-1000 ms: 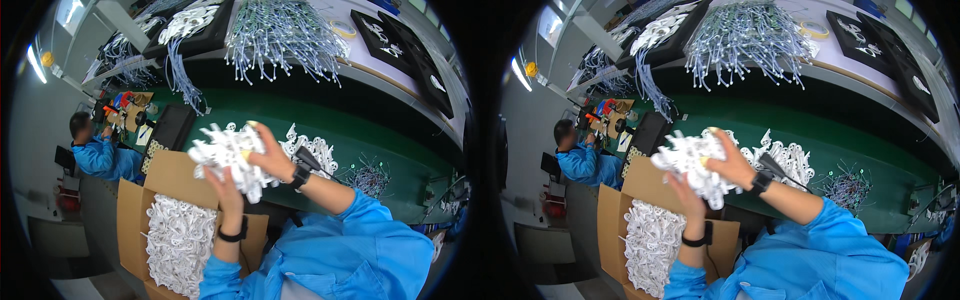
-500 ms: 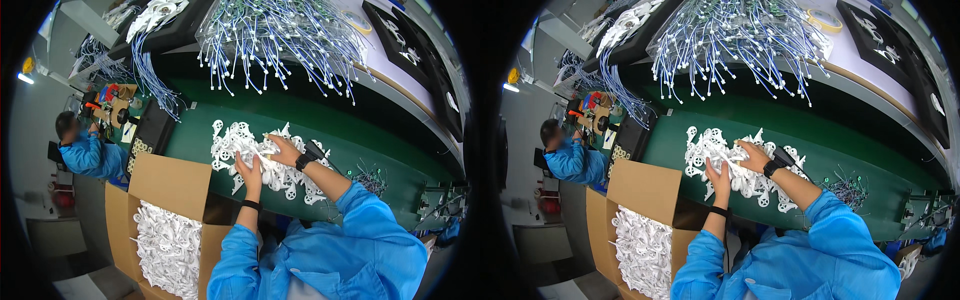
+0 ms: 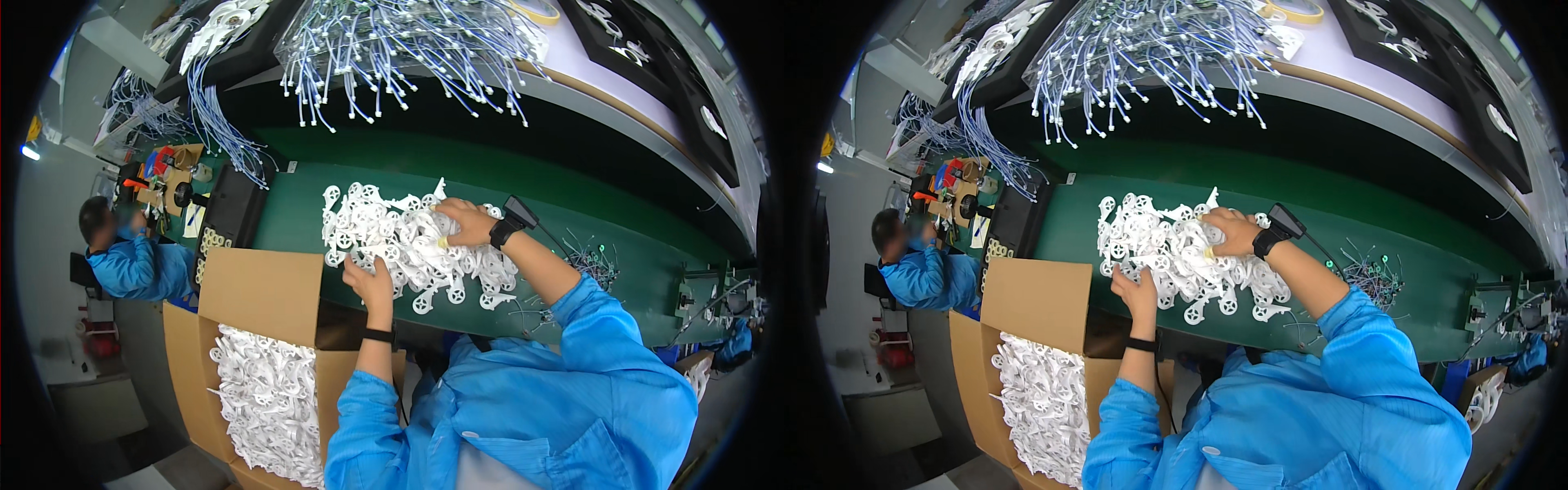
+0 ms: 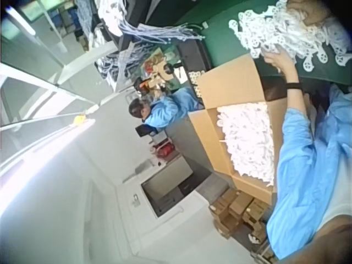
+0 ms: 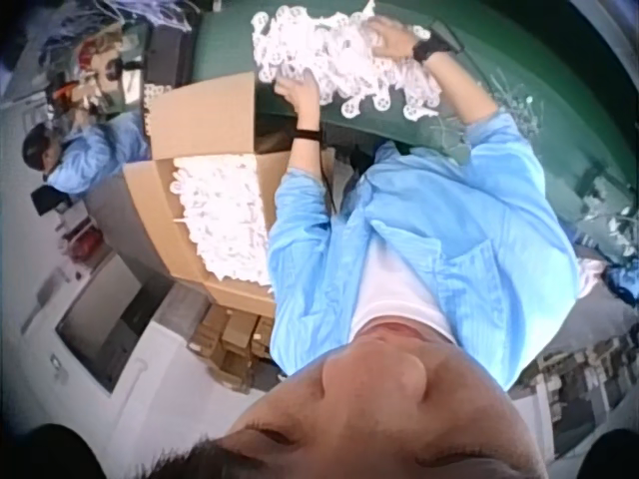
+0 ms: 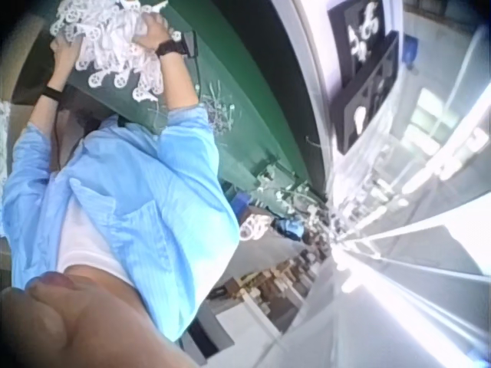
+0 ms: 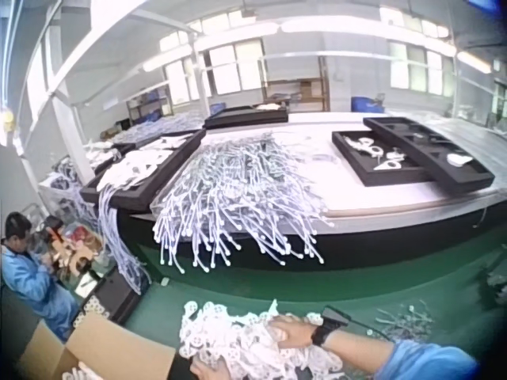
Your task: Manually assemble small white plastic components with electrical wiring pins on a factory production line.
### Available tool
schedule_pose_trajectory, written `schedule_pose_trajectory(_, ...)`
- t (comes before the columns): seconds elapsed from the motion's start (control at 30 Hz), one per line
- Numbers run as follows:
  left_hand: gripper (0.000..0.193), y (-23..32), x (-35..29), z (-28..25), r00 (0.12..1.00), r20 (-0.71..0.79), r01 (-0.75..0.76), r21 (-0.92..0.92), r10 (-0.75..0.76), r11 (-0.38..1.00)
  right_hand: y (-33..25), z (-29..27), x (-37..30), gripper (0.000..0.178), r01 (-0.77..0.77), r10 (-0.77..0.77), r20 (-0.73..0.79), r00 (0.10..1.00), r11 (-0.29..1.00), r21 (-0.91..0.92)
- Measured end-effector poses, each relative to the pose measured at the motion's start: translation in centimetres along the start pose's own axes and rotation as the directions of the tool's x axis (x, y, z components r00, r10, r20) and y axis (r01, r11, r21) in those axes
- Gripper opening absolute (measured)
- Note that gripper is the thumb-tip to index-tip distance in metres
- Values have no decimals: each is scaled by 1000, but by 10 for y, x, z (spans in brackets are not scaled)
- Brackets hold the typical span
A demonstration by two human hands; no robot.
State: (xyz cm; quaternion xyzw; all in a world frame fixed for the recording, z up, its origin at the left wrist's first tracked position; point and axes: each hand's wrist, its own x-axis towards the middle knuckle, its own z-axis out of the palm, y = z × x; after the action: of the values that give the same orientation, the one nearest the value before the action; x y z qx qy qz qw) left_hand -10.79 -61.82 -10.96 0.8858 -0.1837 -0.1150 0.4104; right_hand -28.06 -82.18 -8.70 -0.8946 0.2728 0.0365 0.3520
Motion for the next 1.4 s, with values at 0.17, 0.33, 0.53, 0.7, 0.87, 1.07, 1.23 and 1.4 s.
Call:
schedule_pose_trajectory(0.17,42,-77,-70,25,715,690,40,120,-112,992,1,28,-3,57,-6,2,-55,998,998,-61)
schedule_pose_trajectory(0.33,38,-65,-82,46,648,761,-167,166,-18,972,20,46,-23,49,25,-34,-139,990,997,-71)
schedule_pose_trajectory(0.53,32,-63,-74,57,829,505,-329,93,240,940,60,39,-77,51,-192,196,-454,869,980,55)
schedule_pose_trajectory(0.7,38,-26,-76,3,669,743,-163,181,-26,970,84,70,-81,46,-202,171,-336,926,978,-59)
schedule_pose_trajectory(0.87,27,43,-91,-130,692,705,54,-263,154,963,-39,17,-47,34,14,-4,-667,745,1000,10)
schedule_pose_trajectory(1.07,24,-4,-120,-311,945,316,124,-597,90,793,-282,55,-12,36,541,-445,-307,841,698,469)
schedule_pose_trajectory(1.23,37,-143,-184,-430,902,-16,398,-351,-430,848,-400,145,-3,49,646,-677,266,686,735,206)
schedule_pose_trajectory(1.4,69,-205,-265,-450,763,-242,627,54,-599,777,-442,191,-22,65,615,-437,463,771,697,-367)
